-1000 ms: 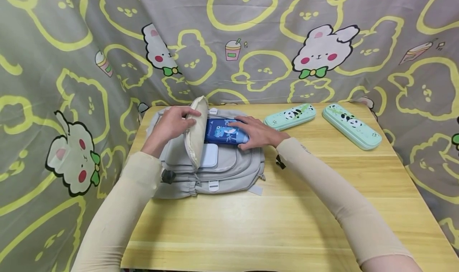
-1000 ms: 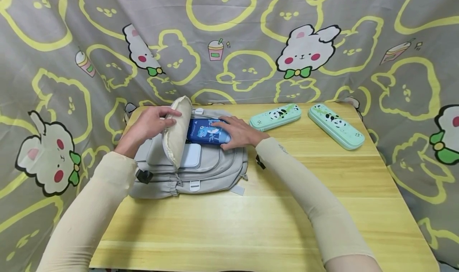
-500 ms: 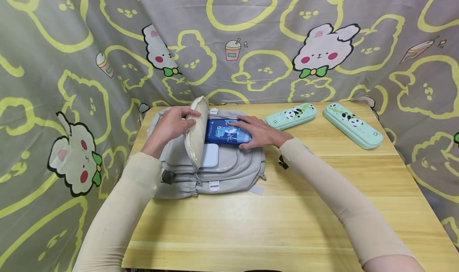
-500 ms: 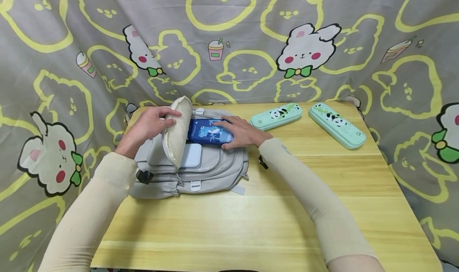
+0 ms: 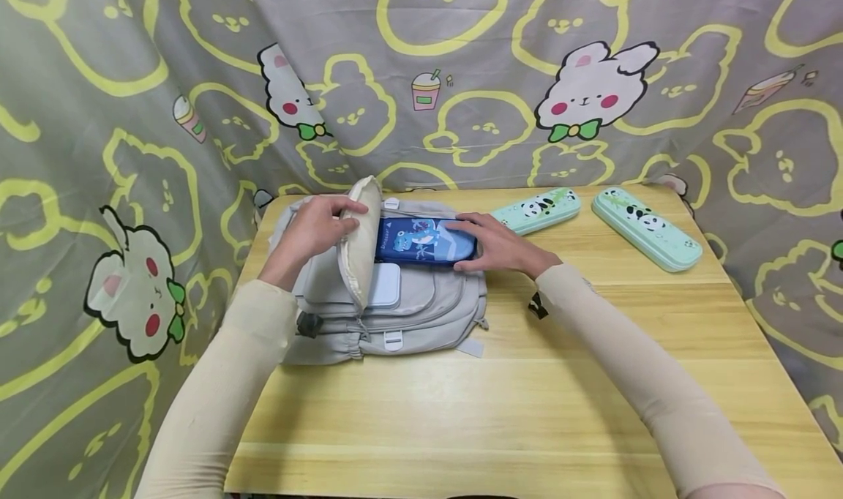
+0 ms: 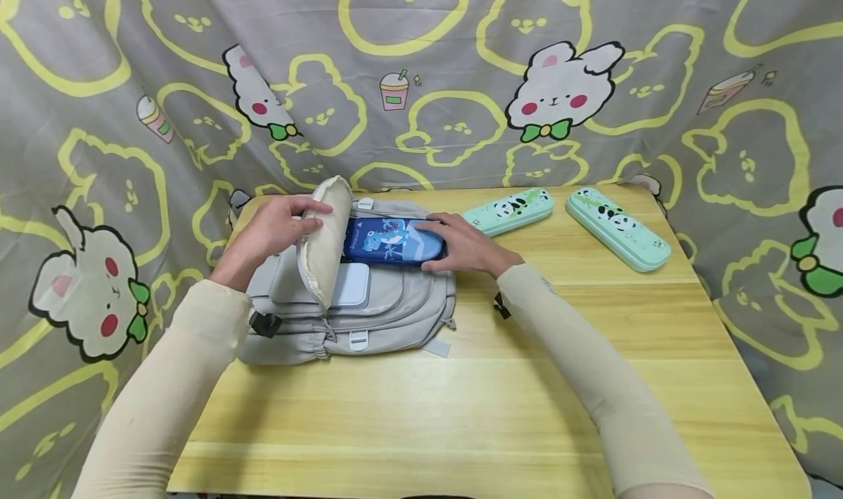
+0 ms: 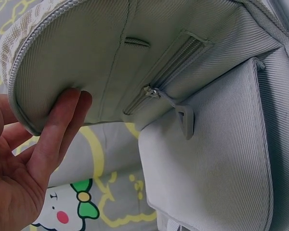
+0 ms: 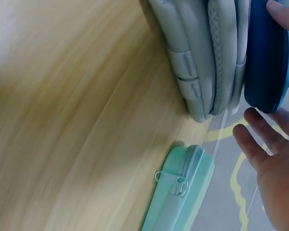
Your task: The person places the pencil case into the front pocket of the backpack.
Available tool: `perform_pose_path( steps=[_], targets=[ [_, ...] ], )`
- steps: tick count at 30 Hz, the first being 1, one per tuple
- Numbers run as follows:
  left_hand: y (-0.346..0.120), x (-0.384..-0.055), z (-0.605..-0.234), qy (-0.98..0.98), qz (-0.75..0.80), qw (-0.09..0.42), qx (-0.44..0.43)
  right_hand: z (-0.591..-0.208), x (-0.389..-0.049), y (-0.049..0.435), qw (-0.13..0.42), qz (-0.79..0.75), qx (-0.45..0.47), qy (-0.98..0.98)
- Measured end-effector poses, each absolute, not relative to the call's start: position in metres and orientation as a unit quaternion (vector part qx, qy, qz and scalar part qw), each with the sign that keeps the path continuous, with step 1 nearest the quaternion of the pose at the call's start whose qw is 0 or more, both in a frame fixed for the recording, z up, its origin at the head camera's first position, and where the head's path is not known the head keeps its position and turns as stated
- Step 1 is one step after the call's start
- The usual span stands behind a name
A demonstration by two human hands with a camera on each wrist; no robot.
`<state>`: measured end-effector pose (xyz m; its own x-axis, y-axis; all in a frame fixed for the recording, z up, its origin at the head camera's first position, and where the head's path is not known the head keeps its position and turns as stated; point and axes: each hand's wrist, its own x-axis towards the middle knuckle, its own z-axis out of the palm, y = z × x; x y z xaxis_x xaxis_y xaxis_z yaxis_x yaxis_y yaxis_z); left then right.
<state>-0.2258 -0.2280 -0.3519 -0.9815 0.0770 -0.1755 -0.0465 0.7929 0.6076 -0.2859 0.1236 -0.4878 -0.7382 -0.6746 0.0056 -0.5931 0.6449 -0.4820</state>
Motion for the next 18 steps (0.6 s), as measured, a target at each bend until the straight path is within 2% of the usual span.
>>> perform_pose_path(
  steps=[18],
  targets=[
    [-0.2250, -0.2247, -0.3511, 0.941, 0.326, 0.093, 0.002, -0.4869, -0.2814, 0.1205, 0.054, -0.244, -0.351, 0.902]
  ],
)
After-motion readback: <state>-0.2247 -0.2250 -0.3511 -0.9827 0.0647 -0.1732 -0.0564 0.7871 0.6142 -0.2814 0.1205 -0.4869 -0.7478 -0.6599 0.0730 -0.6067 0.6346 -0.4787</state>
